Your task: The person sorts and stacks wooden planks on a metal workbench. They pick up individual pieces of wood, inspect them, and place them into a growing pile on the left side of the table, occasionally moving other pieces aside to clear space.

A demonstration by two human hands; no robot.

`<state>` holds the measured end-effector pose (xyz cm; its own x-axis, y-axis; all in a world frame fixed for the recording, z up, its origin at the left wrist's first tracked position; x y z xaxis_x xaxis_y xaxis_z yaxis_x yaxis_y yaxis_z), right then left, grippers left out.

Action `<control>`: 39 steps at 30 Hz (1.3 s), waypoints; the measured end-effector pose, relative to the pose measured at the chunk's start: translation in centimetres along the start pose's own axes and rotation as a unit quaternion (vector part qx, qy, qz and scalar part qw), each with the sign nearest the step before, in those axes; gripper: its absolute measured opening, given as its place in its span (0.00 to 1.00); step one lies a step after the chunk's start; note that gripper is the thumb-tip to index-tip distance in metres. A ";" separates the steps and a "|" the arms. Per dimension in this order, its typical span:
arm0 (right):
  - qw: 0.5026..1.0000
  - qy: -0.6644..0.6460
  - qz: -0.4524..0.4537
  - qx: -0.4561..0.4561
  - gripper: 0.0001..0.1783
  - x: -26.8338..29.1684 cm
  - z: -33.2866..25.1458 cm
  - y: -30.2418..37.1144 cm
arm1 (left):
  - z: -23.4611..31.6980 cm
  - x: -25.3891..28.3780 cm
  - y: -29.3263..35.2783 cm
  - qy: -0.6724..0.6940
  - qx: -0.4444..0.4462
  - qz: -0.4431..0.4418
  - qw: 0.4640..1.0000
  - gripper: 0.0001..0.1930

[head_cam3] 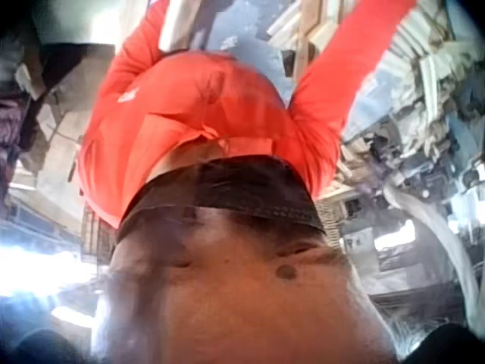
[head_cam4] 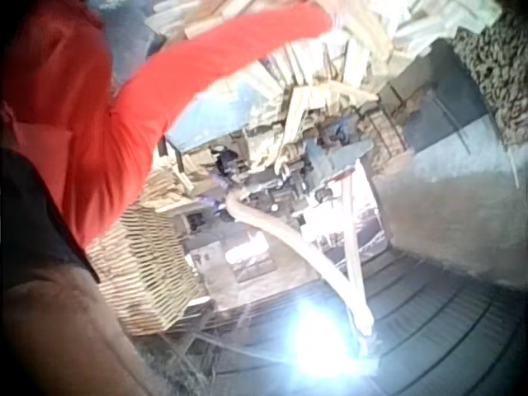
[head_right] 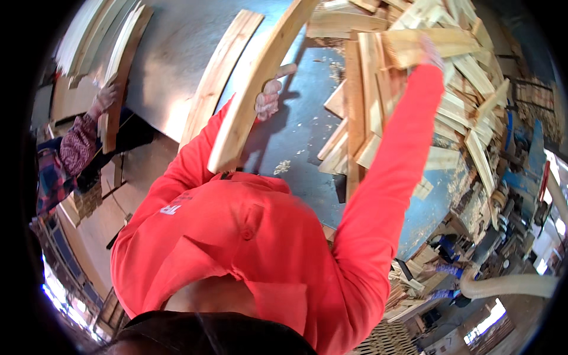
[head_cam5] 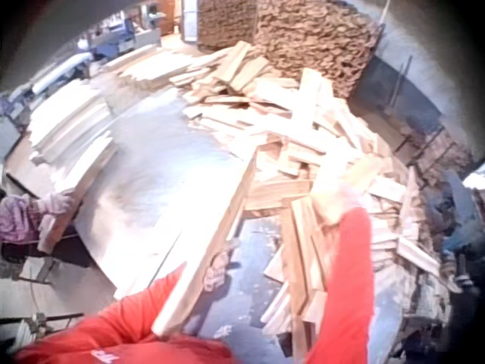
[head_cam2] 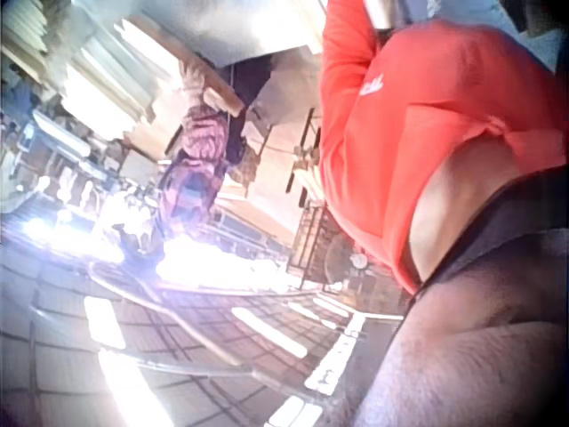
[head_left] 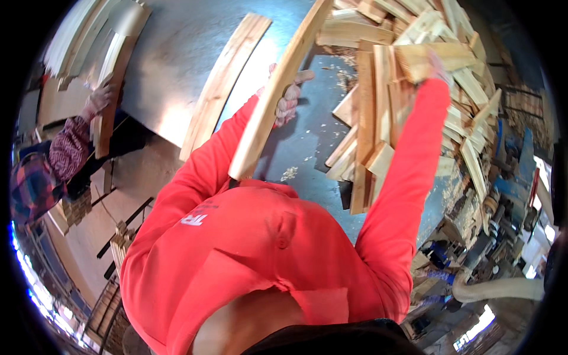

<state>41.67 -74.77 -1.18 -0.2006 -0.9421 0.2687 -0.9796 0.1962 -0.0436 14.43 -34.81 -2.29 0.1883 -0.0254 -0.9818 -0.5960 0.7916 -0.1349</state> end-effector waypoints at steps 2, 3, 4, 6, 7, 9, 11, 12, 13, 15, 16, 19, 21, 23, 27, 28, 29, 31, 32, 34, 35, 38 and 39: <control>0.991 -0.108 -0.027 -0.072 0.24 -2.7 -2.3 3.1 | 0.6 0.7 2.2 0.012 -0.026 -0.033 0.999 0.38; 0.978 -0.153 -0.023 -0.141 0.23 -4.2 -5.6 7.2 | 0.9 1.5 3.6 0.005 -0.041 -0.021 0.999 0.36; 0.990 -0.082 -0.048 -0.104 0.25 -5.7 -9.4 11.7 | 1.2 2.2 4.4 -0.002 -0.045 -0.013 0.999 0.35; 0.994 -0.052 -0.096 -0.017 0.33 -8.3 -12.5 19.2 | 1.8 1.8 3.8 0.032 -0.018 -0.128 0.991 0.34; 0.993 -0.030 -0.109 0.017 0.35 -9.3 -12.3 22.0 | 2.1 2.0 4.0 0.028 -0.029 -0.146 0.989 0.32; 0.985 0.067 -0.142 0.066 0.39 -13.7 -10.4 27.8 | 2.4 2.6 6.6 0.046 -0.038 0.070 0.996 0.33; 0.966 0.180 -0.165 0.087 0.44 -18.8 -9.7 32.5 | 3.0 6.4 8.0 0.042 -0.060 0.261 0.962 0.35; 0.945 0.243 -0.218 0.019 0.39 -21.3 -10.3 34.2 | 2.9 6.1 8.5 0.038 -0.058 0.305 0.950 0.37; 0.961 0.232 -0.153 0.003 0.34 -22.6 -9.7 35.8 | 2.7 4.8 9.0 0.031 -0.051 0.345 0.937 0.38; 0.941 0.298 -0.163 0.013 0.38 -24.3 -10.1 38.0 | 1.7 2.8 11.2 0.024 -0.036 0.283 0.958 0.35; 0.935 0.298 -0.189 0.026 0.38 -24.9 -10.2 38.5 | 1.4 1.8 12.2 0.018 -0.030 0.251 0.967 0.33; 0.892 0.358 -0.274 -0.020 0.39 -27.0 -9.2 38.8 | 2.6 6.2 17.6 -0.375 0.012 0.349 0.859 0.32; 0.911 0.303 -0.280 -0.005 0.38 -27.9 -8.2 39.2 | 3.1 10.0 18.6 -0.605 0.093 0.439 0.658 0.32; 0.909 0.288 -0.288 0.088 0.33 -28.7 -8.6 40.7 | 1.8 7.6 16.9 -0.506 0.106 0.533 0.669 0.33; 0.950 -0.018 -0.268 0.158 0.25 -29.6 1.4 40.5 | 0.6 10.9 17.7 -0.438 0.036 0.633 0.638 0.41; 0.958 0.026 -0.238 0.159 0.29 -28.7 0.0 40.6 | 0.9 10.3 17.4 -0.558 0.056 0.611 0.559 0.43; 0.962 0.070 -0.208 0.161 0.33 -28.1 -1.1 40.7 | 0.3 10.6 17.3 -0.508 0.073 0.628 0.585 0.43; 0.967 0.121 -0.203 0.096 0.50 -27.6 -2.6 40.8 | -0.7 9.8 15.3 -0.410 0.096 0.652 0.631 0.41; 0.953 0.190 -0.224 0.079 0.55 -27.8 -3.7 41.1 | -1.3 9.7 14.7 -0.395 0.058 0.630 0.666 0.40; 0.910 0.324 -0.252 0.050 0.65 -28.8 -6.4 41.7 | -1.9 9.3 13.8 -0.334 -0.007 0.583 0.740 0.36; 0.922 0.265 -0.279 -0.037 0.75 -29.0 -4.7 41.8 | -2.7 9.1 13.2 -0.279 -0.031 0.559 0.780 0.33; 0.941 0.142 -0.295 -0.085 0.72 -29.3 -3.3 42.1 | -1.6 10.8 16.3 -0.517 0.026 0.584 0.625 0.31; 0.943 0.154 -0.280 -0.097 0.69 -29.1 -2.1 41.8 | -0.5 2.1 15.6 -0.426 0.181 0.615 0.638 0.30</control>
<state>6.56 -38.62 -8.79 0.3887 -0.7951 0.4655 -0.9047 -0.2338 0.3561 5.14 -22.78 -6.51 0.2007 0.9702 0.1361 -0.5115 -0.0147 0.8592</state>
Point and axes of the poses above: each hand's wrist, its own y-axis away from the middle knuckle, its own x-axis out of the back of the hand, z = x × y, the point moved 5 cm from there along -y, towards the middle knuckle, and after that the axes turned 13 degrees about x, right-handed, at the moved point
